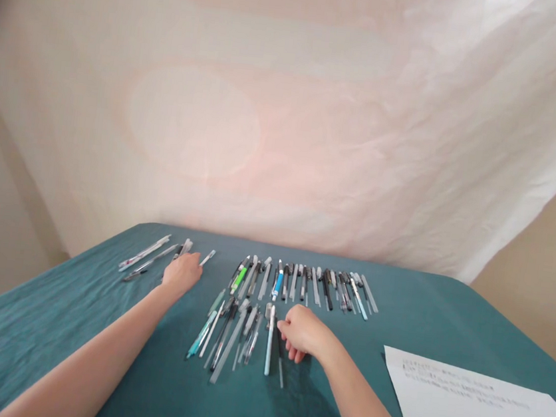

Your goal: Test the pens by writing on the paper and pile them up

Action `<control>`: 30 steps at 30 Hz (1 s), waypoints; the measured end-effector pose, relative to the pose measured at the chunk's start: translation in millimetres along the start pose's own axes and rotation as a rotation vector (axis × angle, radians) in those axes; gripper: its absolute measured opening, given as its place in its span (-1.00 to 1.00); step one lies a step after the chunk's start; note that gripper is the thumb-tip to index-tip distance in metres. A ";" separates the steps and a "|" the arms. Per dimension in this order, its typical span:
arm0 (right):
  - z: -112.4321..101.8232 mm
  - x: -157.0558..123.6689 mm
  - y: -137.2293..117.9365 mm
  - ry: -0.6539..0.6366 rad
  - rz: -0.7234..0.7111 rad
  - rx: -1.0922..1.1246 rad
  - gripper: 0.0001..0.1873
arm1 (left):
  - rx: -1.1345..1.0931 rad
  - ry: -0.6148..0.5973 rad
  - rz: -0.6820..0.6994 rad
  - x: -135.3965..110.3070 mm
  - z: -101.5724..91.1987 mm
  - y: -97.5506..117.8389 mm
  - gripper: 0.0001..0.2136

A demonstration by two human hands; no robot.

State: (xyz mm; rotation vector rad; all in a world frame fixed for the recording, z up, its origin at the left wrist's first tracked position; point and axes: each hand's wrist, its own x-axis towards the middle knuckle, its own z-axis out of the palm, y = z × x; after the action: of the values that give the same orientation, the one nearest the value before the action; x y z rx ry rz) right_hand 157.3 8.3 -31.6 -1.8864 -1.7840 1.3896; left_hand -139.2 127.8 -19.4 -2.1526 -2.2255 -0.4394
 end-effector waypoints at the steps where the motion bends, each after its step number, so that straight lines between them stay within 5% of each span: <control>1: 0.2 -0.7 -1.2 -0.007 0.001 0.006 -0.69 | -0.038 -0.013 0.004 0.7 -1.6 1.6 -0.75; 11: 2.6 -4.0 -6.6 -0.064 -0.017 0.113 -0.70 | -0.629 -0.299 0.283 -24.5 -37.0 63.8 -0.60; 15: -10.5 -7.7 -13.3 0.112 -0.146 0.238 -0.67 | -0.941 -0.521 0.369 -58.0 -47.3 97.5 -0.59; 18: -25.5 -15.1 -23.0 0.322 -0.311 0.515 -0.62 | -1.231 -0.749 0.366 -80.4 -48.0 116.7 -0.61; 21: -36.7 -22.3 -28.3 0.402 -0.436 0.708 -0.59 | -1.301 -0.842 0.340 -95.2 -45.8 127.9 -0.67; 30: -31.6 -30.7 -33.9 0.355 -0.462 0.521 -0.56 | -1.539 -0.865 0.152 -111.1 -33.1 141.0 -0.72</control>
State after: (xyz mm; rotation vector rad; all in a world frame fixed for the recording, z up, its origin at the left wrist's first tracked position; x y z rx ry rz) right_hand 162.2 4.4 23.6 -1.2539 -1.3887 1.1185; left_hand -1.1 14.1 16.5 -3.6850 -2.1314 -2.0938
